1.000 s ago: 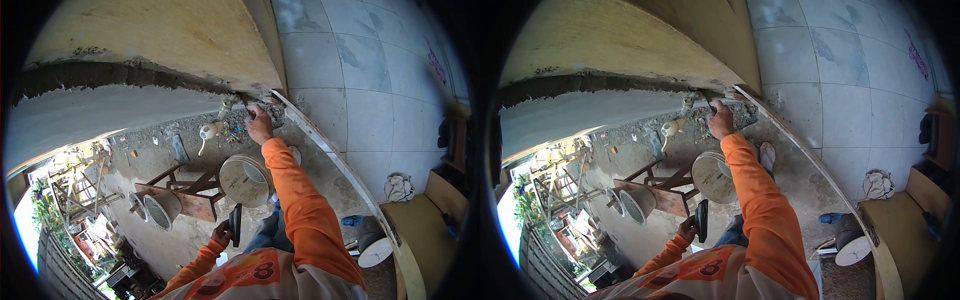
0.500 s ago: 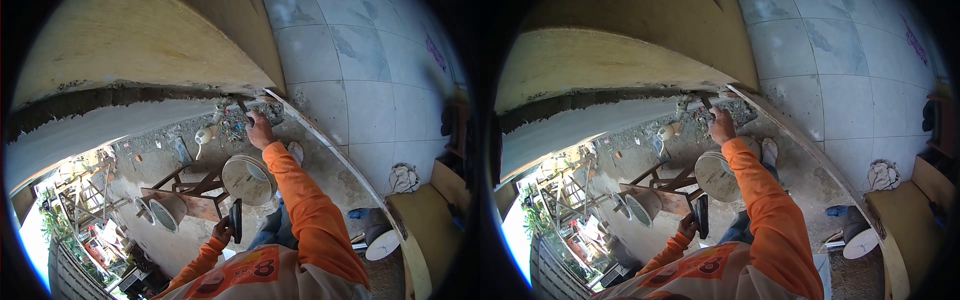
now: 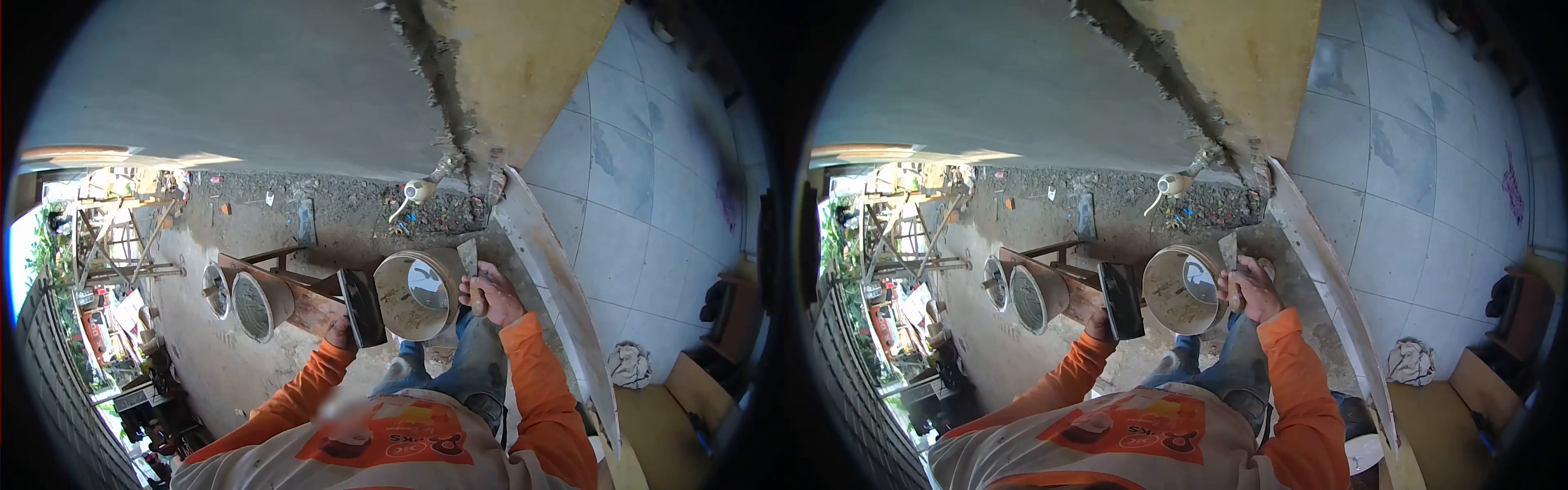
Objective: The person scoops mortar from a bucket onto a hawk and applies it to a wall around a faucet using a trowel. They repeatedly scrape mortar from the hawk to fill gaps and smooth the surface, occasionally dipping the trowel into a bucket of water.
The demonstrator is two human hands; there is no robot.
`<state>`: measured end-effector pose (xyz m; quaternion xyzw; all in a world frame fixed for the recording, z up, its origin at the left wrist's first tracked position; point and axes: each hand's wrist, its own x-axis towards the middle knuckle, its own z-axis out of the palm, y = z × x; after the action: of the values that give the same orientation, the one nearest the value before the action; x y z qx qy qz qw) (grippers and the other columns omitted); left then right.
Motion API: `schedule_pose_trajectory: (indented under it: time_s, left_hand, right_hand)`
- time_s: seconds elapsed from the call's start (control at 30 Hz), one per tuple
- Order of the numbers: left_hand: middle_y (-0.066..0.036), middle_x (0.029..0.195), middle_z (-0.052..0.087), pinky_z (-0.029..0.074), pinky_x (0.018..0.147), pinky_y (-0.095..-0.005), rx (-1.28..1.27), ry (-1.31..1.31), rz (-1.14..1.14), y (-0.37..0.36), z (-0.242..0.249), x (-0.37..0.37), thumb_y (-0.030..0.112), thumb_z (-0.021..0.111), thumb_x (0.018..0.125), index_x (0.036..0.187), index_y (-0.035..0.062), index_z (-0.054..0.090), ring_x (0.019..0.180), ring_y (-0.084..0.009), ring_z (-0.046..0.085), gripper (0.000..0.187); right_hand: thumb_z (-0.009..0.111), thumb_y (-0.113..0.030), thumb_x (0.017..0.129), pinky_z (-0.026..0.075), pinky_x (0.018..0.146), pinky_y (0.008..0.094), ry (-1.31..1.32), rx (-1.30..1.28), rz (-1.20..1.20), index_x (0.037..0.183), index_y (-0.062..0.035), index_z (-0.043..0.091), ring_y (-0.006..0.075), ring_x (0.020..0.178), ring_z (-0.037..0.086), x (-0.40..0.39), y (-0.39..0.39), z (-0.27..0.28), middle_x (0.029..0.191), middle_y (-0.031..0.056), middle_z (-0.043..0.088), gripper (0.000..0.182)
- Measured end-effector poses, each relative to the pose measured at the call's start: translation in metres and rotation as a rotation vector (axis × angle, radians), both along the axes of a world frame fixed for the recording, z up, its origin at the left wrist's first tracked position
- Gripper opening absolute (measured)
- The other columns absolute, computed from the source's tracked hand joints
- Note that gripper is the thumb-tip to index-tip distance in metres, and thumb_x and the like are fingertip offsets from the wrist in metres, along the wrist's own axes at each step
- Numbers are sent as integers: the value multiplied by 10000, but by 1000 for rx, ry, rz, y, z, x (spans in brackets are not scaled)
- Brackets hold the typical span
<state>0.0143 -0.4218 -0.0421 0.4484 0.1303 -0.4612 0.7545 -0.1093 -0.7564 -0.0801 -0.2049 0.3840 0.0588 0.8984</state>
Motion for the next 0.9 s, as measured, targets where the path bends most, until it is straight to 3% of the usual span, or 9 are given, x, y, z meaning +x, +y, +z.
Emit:
schedule_pose_trajectory:
  time_s: [0.07,0.17,0.23,0.3,0.4,0.5,0.6,0.67,0.9]
  left_hand:
    - [-80,1066,601,448,874,-350,-19,3,63,10,14,8,340,653,747,1143,17,523,946,-211,582,527]
    - [-83,1086,591,460,846,-347,-63,-21,87,58,19,24,320,622,765,1161,10,502,934,-200,582,516]
    - [-86,1079,588,464,830,-340,-149,-56,106,108,15,38,320,590,787,1161,0,488,921,-195,582,503]
    - [-93,1065,584,466,826,-332,-72,-218,159,145,39,51,341,574,800,1152,-8,484,906,-197,584,504]
    - [-108,1069,576,461,841,-341,-78,-277,350,221,56,59,338,549,823,1156,-12,477,933,-209,574,488]
    - [-125,1083,568,449,866,-373,-133,-345,443,269,81,62,305,512,848,1158,-14,475,972,-242,560,447]
    - [-137,1102,562,443,878,-392,-156,-335,427,295,69,58,317,521,846,1163,-18,469,988,-265,555,464]
    - [-127,1152,541,424,899,-422,-217,-307,408,292,62,50,255,469,862,1185,9,471,1033,-285,532,407]
    - [-110,1010,602,481,820,-369,19,-252,144,205,63,16,419,635,759,1092,-19,527,905,-238,593,561]
  right_hand:
    - [528,-111,849,522,614,317,-93,-11,130,1212,-63,367,170,814,569,12,21,14,976,85,552,400]
    - [521,-129,863,512,596,301,-237,-248,464,1215,-58,366,167,798,572,39,72,19,1012,95,555,391]
    - [498,-142,878,491,553,276,-96,-402,594,1218,-50,364,158,765,572,48,109,24,1037,99,553,376]
    - [480,-122,874,478,487,270,-29,-453,534,1183,-25,389,146,721,573,56,140,23,1020,117,546,337]
    - [479,-120,877,477,496,293,-7,-472,16,1225,-42,315,164,710,569,71,156,30,994,133,550,392]
    - [491,-96,866,468,511,329,-114,-424,-446,1268,-65,206,189,710,563,98,112,30,972,144,545,493]
    - [490,-91,866,463,517,357,58,-665,-514,1259,-69,191,207,710,559,124,57,7,958,136,542,494]
    - [398,-108,903,489,580,345,110,-564,-494,1043,-63,416,212,763,569,132,33,-5,954,100,566,148]
    - [393,-90,890,482,579,351,-56,-372,-638,982,-22,443,222,726,559,160,7,-48,905,104,546,125]
